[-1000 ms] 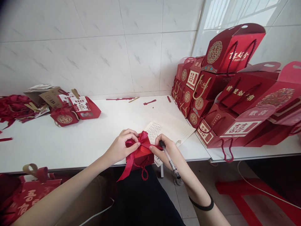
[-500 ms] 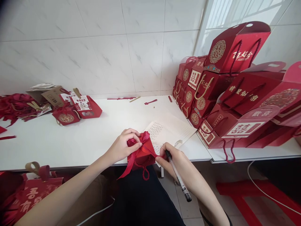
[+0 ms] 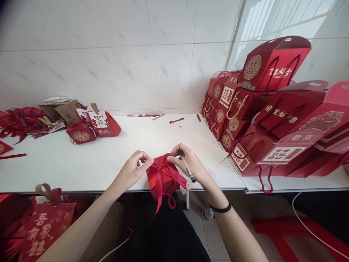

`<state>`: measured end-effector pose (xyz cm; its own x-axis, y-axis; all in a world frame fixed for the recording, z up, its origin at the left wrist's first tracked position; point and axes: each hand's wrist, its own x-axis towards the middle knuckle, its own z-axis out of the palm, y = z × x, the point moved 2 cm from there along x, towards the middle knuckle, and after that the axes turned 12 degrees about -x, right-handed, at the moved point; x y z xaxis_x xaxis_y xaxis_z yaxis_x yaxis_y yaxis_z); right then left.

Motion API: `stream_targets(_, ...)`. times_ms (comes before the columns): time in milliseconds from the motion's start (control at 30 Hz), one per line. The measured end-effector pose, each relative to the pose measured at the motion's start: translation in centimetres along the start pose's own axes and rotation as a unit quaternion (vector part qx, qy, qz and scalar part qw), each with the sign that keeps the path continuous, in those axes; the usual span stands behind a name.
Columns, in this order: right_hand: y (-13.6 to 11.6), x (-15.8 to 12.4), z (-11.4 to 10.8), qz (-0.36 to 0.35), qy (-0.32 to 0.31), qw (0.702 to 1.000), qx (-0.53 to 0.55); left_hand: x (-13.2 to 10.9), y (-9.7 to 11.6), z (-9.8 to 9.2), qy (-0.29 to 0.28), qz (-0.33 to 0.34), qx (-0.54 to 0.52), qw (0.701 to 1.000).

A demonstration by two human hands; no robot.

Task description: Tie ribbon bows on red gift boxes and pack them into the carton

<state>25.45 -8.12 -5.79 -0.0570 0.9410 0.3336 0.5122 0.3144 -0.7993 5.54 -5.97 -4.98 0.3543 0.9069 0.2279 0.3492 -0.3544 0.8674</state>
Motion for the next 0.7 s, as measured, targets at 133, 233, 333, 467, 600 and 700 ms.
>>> stream_targets(133, -0.1, -1.0, 0.6, 0.051, 0.023, 0.997, 0.057, -1.0, 0.4, -0.4, -0.008, 0.018, -0.021, 1.000)
stream_targets(233, -0.1, -1.8, 0.8, 0.085, 0.036, 0.992, 0.089, -1.5, 0.2, -0.4, -0.003, 0.026, -0.019, 0.999)
stream_targets(333, 0.3, -2.1, 1.2, 0.106, 0.043, 0.986, 0.119, -1.3, -0.3, -0.1, -0.024, 0.017, -0.057, 0.998)
stream_targets(467, 0.6, -2.3, 1.5, 0.130, 0.040, 0.977, 0.167, -0.7, -0.8, 0.3, -0.092, 0.018, -0.155, 0.984)
stream_targets(600, 0.6, -2.4, 1.6, 0.134, 0.042, 0.974, 0.176, -0.1, -1.2, 0.4, -0.128, 0.023, -0.166, 0.977)
stream_targets(700, 0.5, -2.4, 1.6, 0.134, 0.042, 0.974, 0.180, 0.1, -1.4, 0.1, -0.124, 0.035, -0.157, 0.979)
